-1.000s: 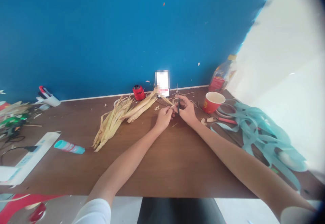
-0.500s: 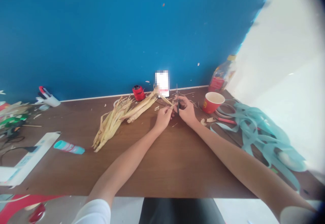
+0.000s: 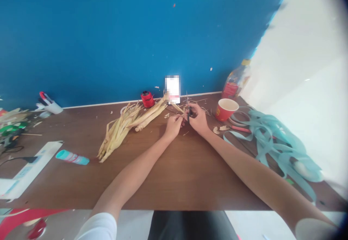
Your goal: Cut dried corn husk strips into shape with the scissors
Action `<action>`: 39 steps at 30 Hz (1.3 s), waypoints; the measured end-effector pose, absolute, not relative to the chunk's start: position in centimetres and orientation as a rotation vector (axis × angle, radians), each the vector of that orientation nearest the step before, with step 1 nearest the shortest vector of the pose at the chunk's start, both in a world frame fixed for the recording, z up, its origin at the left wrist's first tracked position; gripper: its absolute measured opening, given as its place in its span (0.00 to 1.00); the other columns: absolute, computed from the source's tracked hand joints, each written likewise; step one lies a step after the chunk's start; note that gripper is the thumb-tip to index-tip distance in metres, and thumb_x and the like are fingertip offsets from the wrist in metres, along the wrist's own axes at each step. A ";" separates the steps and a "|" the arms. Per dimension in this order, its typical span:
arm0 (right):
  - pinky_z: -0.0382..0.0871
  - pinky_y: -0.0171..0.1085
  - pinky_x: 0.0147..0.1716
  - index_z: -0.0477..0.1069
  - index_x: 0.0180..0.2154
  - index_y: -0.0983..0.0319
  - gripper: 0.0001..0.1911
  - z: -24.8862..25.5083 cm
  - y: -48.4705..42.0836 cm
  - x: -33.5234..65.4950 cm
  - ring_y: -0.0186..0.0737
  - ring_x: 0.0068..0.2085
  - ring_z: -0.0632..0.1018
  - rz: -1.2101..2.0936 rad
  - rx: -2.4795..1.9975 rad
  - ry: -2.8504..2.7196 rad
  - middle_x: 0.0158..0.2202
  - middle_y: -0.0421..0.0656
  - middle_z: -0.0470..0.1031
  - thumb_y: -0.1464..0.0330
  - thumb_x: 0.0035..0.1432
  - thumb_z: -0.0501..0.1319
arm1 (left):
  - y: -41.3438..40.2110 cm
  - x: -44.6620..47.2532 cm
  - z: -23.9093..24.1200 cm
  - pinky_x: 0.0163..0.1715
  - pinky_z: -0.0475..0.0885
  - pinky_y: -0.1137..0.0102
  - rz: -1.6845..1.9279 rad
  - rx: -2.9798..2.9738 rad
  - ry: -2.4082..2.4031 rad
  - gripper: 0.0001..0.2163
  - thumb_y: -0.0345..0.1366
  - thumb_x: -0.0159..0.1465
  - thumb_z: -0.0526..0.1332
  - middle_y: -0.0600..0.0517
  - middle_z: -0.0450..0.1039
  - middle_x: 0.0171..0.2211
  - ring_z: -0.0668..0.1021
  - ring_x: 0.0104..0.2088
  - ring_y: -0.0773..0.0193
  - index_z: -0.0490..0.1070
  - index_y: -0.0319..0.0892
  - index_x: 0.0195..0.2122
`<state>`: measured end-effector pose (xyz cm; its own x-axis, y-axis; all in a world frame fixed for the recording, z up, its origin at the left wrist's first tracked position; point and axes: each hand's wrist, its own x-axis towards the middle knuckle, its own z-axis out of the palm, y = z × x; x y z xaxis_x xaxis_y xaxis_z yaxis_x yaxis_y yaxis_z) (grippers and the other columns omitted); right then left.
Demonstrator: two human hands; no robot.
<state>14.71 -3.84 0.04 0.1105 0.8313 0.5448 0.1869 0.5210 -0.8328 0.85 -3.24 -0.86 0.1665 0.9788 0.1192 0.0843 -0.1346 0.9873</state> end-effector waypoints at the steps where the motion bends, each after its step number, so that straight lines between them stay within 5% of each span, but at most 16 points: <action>1: 0.72 0.39 0.37 0.69 0.48 0.59 0.22 0.1 -3.9 14.7 0.39 0.35 0.77 0.597 -0.953 -1.419 0.34 0.39 0.76 0.70 0.49 0.65 | -3.3 0.9 -0.8 0.23 0.65 0.74 1.130 1.451 1.092 0.10 0.36 0.60 0.56 0.54 0.70 0.20 0.71 0.22 0.69 0.71 0.40 0.24; 39: 0.72 0.39 0.34 0.70 0.47 0.60 0.23 0.0 -3.7 14.7 0.38 0.33 0.77 0.690 -0.918 -1.380 0.32 0.40 0.77 0.70 0.47 0.66 | -3.4 0.7 -0.5 0.23 0.64 0.74 1.154 1.433 1.029 0.11 0.35 0.60 0.54 0.55 0.68 0.19 0.70 0.21 0.69 0.69 0.40 0.23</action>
